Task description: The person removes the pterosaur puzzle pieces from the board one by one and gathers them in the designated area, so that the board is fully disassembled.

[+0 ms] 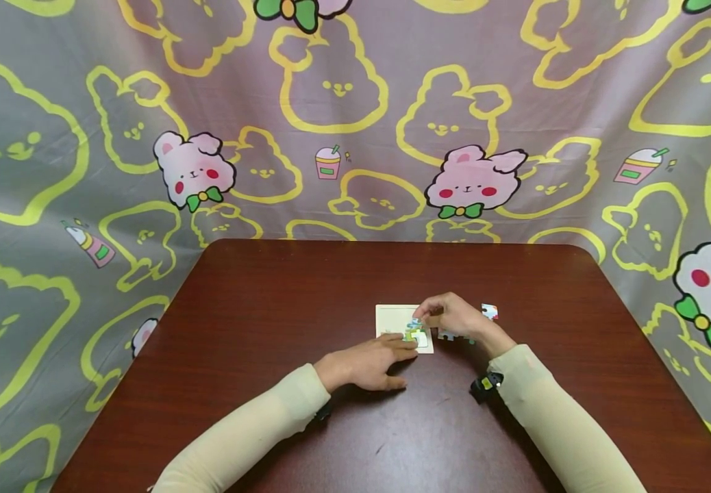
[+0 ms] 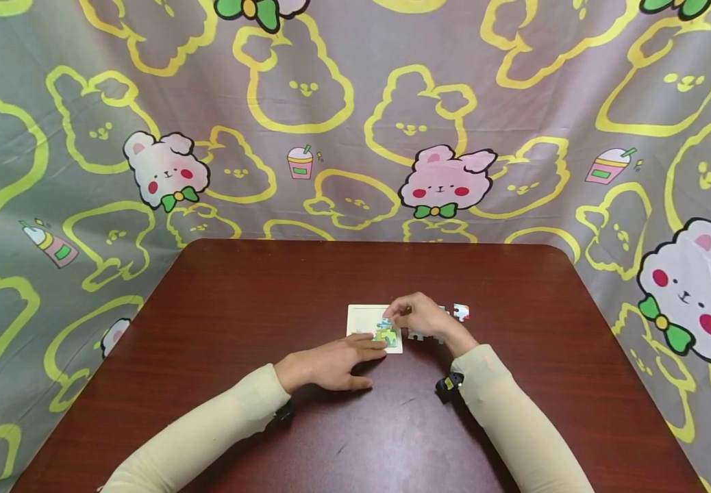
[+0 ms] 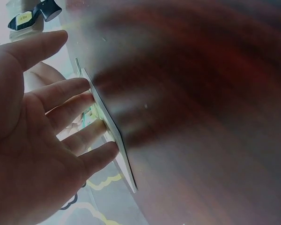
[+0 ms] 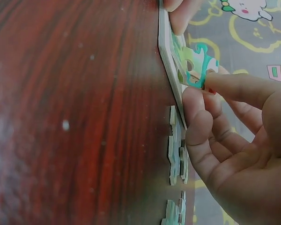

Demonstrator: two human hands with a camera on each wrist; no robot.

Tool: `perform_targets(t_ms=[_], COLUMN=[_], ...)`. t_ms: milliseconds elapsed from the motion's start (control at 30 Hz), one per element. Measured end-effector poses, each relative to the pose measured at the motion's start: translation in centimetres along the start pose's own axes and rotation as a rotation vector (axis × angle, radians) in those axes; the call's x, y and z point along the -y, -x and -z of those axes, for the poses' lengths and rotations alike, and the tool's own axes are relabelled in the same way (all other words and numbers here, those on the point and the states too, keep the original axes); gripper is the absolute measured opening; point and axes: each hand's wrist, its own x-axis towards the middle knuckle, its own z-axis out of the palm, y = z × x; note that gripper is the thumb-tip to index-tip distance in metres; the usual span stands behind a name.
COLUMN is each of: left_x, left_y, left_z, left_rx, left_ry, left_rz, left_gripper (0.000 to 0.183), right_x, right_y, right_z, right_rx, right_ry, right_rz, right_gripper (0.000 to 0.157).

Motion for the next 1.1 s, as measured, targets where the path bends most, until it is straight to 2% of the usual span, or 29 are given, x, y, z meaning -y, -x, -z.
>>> perform_targets(t_ms=[400, 767, 1100], left_x=[-0.23, -0.14, -0.12], left_y=[0.11, 0.02, -0.10], left_z=[-0.07, -0.14, -0.27], left_rx=[0.004, -0.007, 0.001], left_ry=[0.001, -0.014, -0.018], left_rz=[0.012, 0.006, 0.009], left_gripper=[0.064, 0.065, 0.064], right_x=[0.07, -0.24, -0.26], right_y=[-0.16, -0.30, -0.31], right_z=[-0.07, 0.08, 0.14], right_rx=[-0.027, 0.002, 0.008], right_ry=[0.009, -0.024, 0.012], right_rz=[-0.021, 0.011, -0.005], right_gripper=[0.016, 0.014, 0.017])
